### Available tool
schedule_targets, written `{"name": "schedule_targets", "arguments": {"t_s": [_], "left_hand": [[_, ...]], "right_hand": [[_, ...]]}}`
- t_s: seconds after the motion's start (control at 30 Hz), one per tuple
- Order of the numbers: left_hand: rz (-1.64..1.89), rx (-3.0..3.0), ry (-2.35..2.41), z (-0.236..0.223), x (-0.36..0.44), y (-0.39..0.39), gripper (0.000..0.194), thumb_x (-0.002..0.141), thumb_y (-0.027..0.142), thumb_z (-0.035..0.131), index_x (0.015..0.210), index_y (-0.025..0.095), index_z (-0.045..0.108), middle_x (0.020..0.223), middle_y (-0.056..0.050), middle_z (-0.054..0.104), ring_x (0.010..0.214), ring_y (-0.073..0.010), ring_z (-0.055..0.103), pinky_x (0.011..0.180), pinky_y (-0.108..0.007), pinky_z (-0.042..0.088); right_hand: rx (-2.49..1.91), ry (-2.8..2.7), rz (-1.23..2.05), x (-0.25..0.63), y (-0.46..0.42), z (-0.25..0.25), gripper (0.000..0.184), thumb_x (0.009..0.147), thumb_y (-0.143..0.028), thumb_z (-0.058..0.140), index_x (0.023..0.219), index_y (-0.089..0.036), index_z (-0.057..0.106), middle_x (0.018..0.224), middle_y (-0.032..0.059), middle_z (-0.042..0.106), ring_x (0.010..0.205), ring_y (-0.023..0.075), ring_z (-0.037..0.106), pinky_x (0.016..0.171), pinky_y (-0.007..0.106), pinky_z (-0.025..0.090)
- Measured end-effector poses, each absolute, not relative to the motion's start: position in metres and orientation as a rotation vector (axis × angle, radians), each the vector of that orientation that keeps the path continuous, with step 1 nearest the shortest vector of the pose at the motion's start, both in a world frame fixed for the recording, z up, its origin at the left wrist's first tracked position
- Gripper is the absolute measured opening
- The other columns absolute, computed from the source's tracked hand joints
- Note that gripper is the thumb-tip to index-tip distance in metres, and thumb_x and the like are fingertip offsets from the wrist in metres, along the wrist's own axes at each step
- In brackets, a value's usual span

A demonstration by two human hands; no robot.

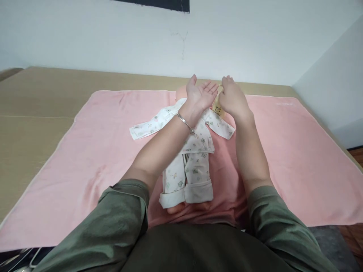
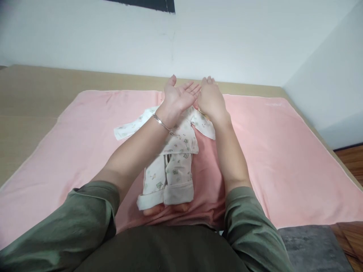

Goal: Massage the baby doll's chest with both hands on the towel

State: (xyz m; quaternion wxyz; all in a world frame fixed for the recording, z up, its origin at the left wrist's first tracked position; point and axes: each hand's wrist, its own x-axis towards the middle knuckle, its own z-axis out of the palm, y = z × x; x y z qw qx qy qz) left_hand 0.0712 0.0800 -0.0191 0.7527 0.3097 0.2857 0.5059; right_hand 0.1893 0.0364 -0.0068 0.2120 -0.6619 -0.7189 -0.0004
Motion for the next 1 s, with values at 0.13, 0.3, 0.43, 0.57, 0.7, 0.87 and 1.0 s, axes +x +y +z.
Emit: {"name": "schedule_targets", "arguments": {"t_s": [0.13,0.3,0.43,0.57,0.7,0.87,1.0], "left_hand": [[1.099,0.355,0.506,-0.008,0.083,0.064,0.066,0.099,0.055,0.017,0.149,0.013,0.026,0.148,-0.013,0.048,0.144,-0.0224,0.044,0.114,-0.036,0.043],[1.112,0.202,0.461,-0.011,0.086,0.063,0.061,0.101,0.05,0.025,0.149,0.014,0.029,0.149,-0.011,0.049,0.144,-0.0257,0.043,0.114,-0.037,0.043],[1.071,0.257,0.5,-0.016,0.076,0.064,0.059,0.1,0.046,0.027,0.149,0.013,0.03,0.148,-0.012,0.049,0.144,-0.0255,0.042,0.115,-0.036,0.043],[1.045,0.614,0.623,-0.018,0.043,0.051,0.057,0.1,0.043,0.02,0.147,0.014,0.035,0.146,-0.014,0.052,0.145,-0.0269,0.041,0.117,-0.045,0.04],[1.031,1.184,0.752,-0.023,-0.005,0.031,0.061,0.1,0.046,0.01,0.144,0.019,0.042,0.146,-0.009,0.053,0.149,-0.0293,0.033,0.119,-0.052,0.037],[1.02,1.369,0.83,-0.03,-0.04,0.01,0.065,0.098,0.052,0.011,0.141,0.02,0.048,0.143,-0.009,0.057,0.147,-0.0302,0.038,0.12,-0.052,0.036],[1.053,1.384,0.882,-0.025,-0.05,-0.001,0.063,0.097,0.052,0.014,0.133,0.022,0.057,0.134,-0.008,0.065,0.142,-0.032,0.046,0.117,-0.055,0.038]], "right_hand": [[-1.818,-2.049,0.044,0.185,0.044,-0.013,0.056,0.095,-0.021,0.03,0.148,-0.005,0.035,0.158,0.0181,0.036,0.152,0.0322,0.024,0.125,0.055,0.021],[-1.812,-2.077,-0.057,0.18,0.041,-0.016,0.052,0.096,-0.019,0.028,0.145,-0.005,0.039,0.153,0.0207,0.043,0.148,0.0359,0.031,0.12,0.061,0.025],[-1.868,-2.058,-0.141,0.175,0.034,-0.013,0.045,0.096,-0.016,0.027,0.134,-0.005,0.049,0.142,0.0228,0.053,0.14,0.0366,0.043,0.115,0.061,0.033],[-1.948,-2.004,-0.177,0.169,0.032,-0.012,0.044,0.096,-0.018,0.03,0.133,-0.004,0.049,0.143,0.0248,0.052,0.14,0.0359,0.043,0.114,0.059,0.034],[-2.038,-1.899,-0.255,0.152,0.033,-0.017,0.051,0.094,-0.015,0.027,0.14,-0.001,0.042,0.151,0.0276,0.043,0.147,0.035,0.034,0.118,0.062,0.026],[-2.235,-1.765,-0.444,0.127,0.03,-0.023,0.054,0.091,-0.009,0.029,0.142,0.009,0.039,0.153,0.0337,0.036,0.149,0.0348,0.031,0.121,0.055,0.024],[-2.287,-1.751,-0.484,0.126,0.029,-0.021,0.056,0.091,-0.011,0.037,0.144,0.006,0.038,0.154,0.0309,0.036,0.148,0.035,0.032,0.121,0.053,0.026]]}}
